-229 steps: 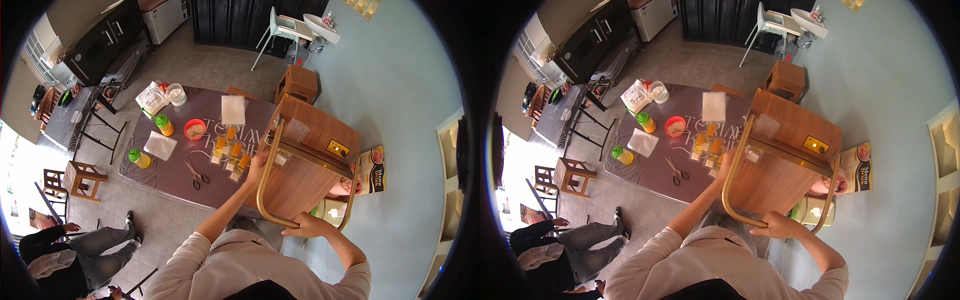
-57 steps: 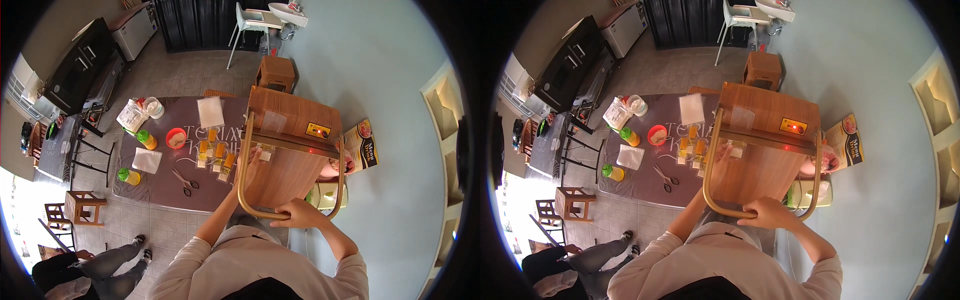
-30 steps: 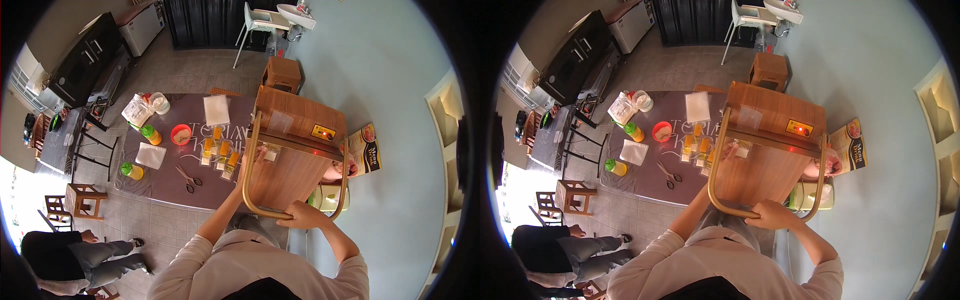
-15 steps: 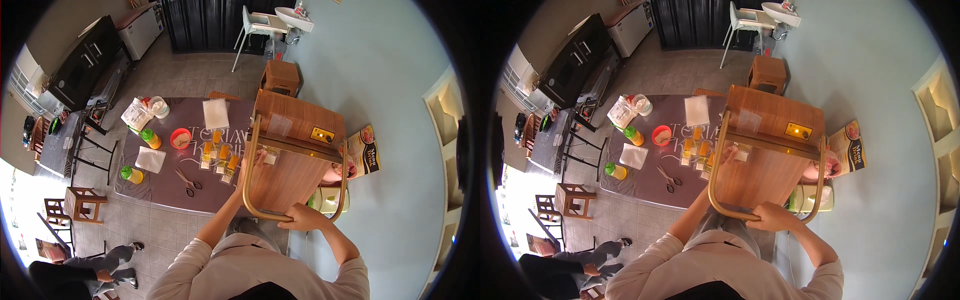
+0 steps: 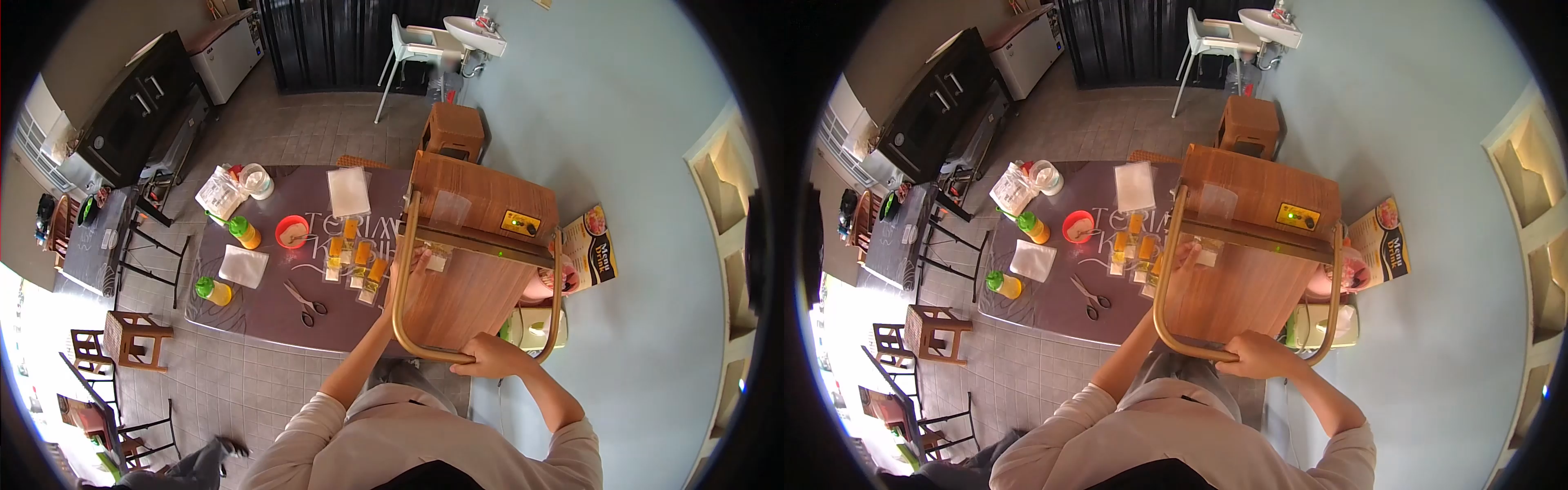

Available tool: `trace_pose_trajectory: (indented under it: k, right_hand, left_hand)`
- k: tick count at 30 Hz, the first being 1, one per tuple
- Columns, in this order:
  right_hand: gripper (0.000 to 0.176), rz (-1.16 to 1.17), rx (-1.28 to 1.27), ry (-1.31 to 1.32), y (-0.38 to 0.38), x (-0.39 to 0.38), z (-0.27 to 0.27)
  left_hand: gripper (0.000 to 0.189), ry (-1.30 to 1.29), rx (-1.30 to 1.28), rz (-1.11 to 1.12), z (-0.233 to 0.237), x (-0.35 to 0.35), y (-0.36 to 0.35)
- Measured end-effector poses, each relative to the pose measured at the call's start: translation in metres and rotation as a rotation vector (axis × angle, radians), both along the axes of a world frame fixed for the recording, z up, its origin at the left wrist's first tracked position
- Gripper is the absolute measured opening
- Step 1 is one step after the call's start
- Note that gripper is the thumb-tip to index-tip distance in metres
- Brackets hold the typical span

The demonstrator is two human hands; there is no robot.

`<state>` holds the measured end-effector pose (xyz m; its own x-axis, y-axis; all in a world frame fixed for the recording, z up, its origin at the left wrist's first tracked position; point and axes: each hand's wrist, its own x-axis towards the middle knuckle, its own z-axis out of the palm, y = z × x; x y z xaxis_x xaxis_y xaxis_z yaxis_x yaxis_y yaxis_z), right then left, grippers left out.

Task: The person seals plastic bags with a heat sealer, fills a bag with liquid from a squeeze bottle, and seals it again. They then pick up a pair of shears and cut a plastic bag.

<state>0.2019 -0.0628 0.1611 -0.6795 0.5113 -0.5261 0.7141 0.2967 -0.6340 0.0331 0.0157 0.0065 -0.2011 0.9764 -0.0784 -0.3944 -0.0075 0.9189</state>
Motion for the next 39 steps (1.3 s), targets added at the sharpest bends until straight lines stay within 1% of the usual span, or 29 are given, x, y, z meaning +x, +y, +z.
trace_pose_trajectory:
  k: [1, 4, 10, 12, 13, 15, 16, 18, 19, 20, 21, 22, 23, 25, 27, 29, 31, 34, 36, 38, 39]
  right_hand:
    - [0.030, 0.000, 0.004, 0.001, 0.001, 0.000, 0.000]
    - [0.029, 0.023, 0.028, -0.013, 0.000, 0.001, -0.003]
    - [0.030, 0.011, 0.068, -0.006, 0.000, -0.001, 0.008]
    - [0.030, 0.046, 0.182, -0.001, -0.001, -0.003, 0.018]
    - [0.030, 0.039, 0.185, -0.002, -0.003, -0.002, 0.021]
    - [0.027, 0.095, 0.492, 0.080, -0.007, 0.000, 0.026]
    - [0.027, 0.090, 0.489, 0.081, -0.012, -0.002, 0.039]
    - [0.020, -0.121, 0.735, 0.187, -0.020, -0.006, 0.080]
    - [0.020, -0.132, 0.735, 0.182, -0.021, -0.007, 0.089]
    - [0.018, -0.206, 0.901, 0.192, -0.021, -0.007, 0.097]
    - [0.016, -0.277, 1.068, 0.202, -0.021, -0.008, 0.101]
    - [0.020, -0.323, 1.074, 0.252, -0.020, -0.011, 0.101]
    - [0.020, -0.323, 1.075, 0.252, -0.021, -0.012, 0.099]
    - [0.021, -0.364, 0.992, 0.301, -0.023, -0.012, 0.095]
    - [0.020, -0.369, 0.930, 0.263, -0.030, -0.013, 0.086]
    - [0.019, -0.377, 0.871, 0.233, -0.037, -0.015, 0.075]
    - [0.021, -0.456, 0.769, 0.226, -0.046, -0.017, 0.061]
    - [0.022, -0.517, 0.759, 0.260, -0.060, -0.021, 0.038]
    - [0.023, -0.482, 0.785, 0.226, -0.067, -0.022, 0.033]
    - [0.024, -0.443, 0.824, 0.211, -0.073, -0.029, 0.029]
    - [0.024, -0.501, 0.854, 0.207, -0.077, -0.033, 0.027]
  left_hand:
    - [0.036, -0.025, 0.009, 0.006, 0.000, 0.000, 0.002]
    - [0.033, 0.030, -0.009, 0.066, 0.038, -0.001, -0.011]
    - [0.032, 0.028, 0.046, 0.047, 0.034, -0.001, -0.010]
    - [0.032, 0.028, 0.060, 0.035, 0.031, -0.001, -0.009]
    - [0.032, 0.027, 0.068, 0.027, 0.029, -0.001, -0.008]
    - [0.031, 0.025, 0.075, 0.016, 0.025, -0.001, -0.008]
    - [0.031, 0.027, 0.076, 0.011, 0.023, -0.001, -0.008]
    - [0.029, 0.042, 0.081, 0.020, 0.017, -0.001, -0.010]
    - [0.028, 0.054, 0.091, 0.033, 0.015, 0.001, -0.011]
    - [0.028, 0.052, 0.091, 0.020, 0.012, 0.002, -0.012]
    - [0.026, 0.071, 0.081, 0.053, 0.010, 0.002, -0.013]
    - [0.025, 0.091, 0.070, 0.090, 0.013, 0.000, -0.016]
    - [0.025, 0.091, 0.071, 0.089, 0.016, -0.004, -0.020]
    - [0.023, 0.136, 0.142, 0.057, 0.023, -0.013, -0.031]
    - [0.022, 0.171, 0.163, 0.100, 0.022, -0.021, -0.044]
    - [0.021, 0.083, 0.152, 0.071, 0.024, -0.034, -0.057]
    - [0.021, 0.104, 0.115, 0.058, 0.019, -0.056, -0.072]
    - [0.021, 0.083, 0.100, 0.148, 0.000, -0.088, -0.093]
    - [0.021, 0.189, 0.091, 0.237, -0.008, -0.115, -0.107]
    - [0.022, 0.238, 0.111, 0.297, -0.002, -0.142, -0.120]
    - [0.022, 0.245, 0.116, 0.316, 0.001, -0.152, -0.127]
